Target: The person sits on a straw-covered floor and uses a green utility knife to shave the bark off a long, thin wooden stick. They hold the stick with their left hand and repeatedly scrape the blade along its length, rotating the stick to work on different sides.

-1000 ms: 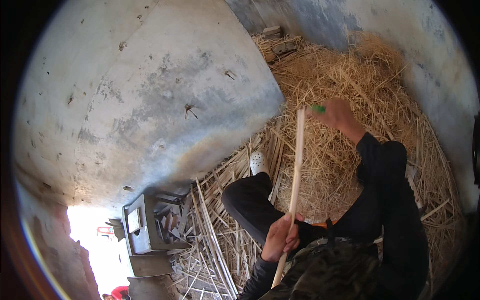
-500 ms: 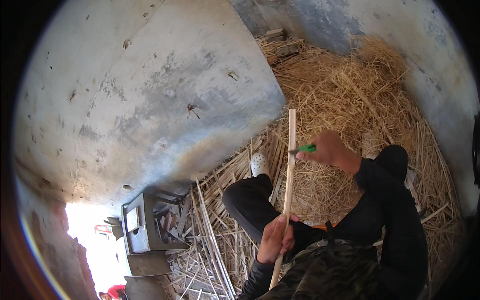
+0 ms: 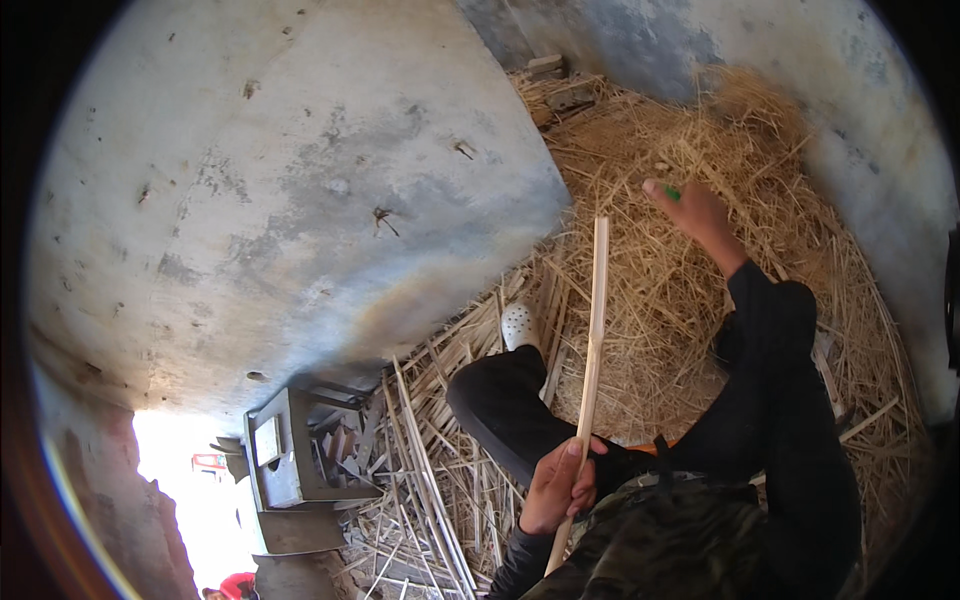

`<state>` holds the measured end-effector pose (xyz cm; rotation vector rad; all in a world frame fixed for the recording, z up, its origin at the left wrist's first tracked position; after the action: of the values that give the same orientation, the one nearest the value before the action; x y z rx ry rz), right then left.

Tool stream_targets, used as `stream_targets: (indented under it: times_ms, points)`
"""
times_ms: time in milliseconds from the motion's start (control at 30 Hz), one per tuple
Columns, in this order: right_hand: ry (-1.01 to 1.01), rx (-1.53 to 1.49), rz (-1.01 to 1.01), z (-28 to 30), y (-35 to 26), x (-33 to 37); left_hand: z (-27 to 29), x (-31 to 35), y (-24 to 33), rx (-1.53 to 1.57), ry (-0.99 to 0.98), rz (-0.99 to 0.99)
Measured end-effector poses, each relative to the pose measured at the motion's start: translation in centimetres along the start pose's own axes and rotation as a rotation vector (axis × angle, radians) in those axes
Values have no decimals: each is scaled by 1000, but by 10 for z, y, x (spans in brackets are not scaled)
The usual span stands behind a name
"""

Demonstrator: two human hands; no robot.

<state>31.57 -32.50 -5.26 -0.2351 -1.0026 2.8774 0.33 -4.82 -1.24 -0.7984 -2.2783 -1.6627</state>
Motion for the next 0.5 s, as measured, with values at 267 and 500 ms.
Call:
stream_targets:
  times_ms: [267,500]
  points:
    - [-260,-160,710,-42,-124,161,16,-18,13,113,31,-62]
    - [-83,34,755,-38,-125,145,12,-27,18,63,59,-78]
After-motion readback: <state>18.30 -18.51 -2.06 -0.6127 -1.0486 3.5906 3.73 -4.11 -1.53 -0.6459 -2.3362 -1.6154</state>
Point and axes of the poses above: each hand's wrist, its own x-axis away from the middle knuckle, its own z-axis out of the back of the hand, y = z × x, the point moved 7 cm from there along -x, towards the middle knuckle, and after that the axes turned 4 degrees about -x, right-handed, at the moved point
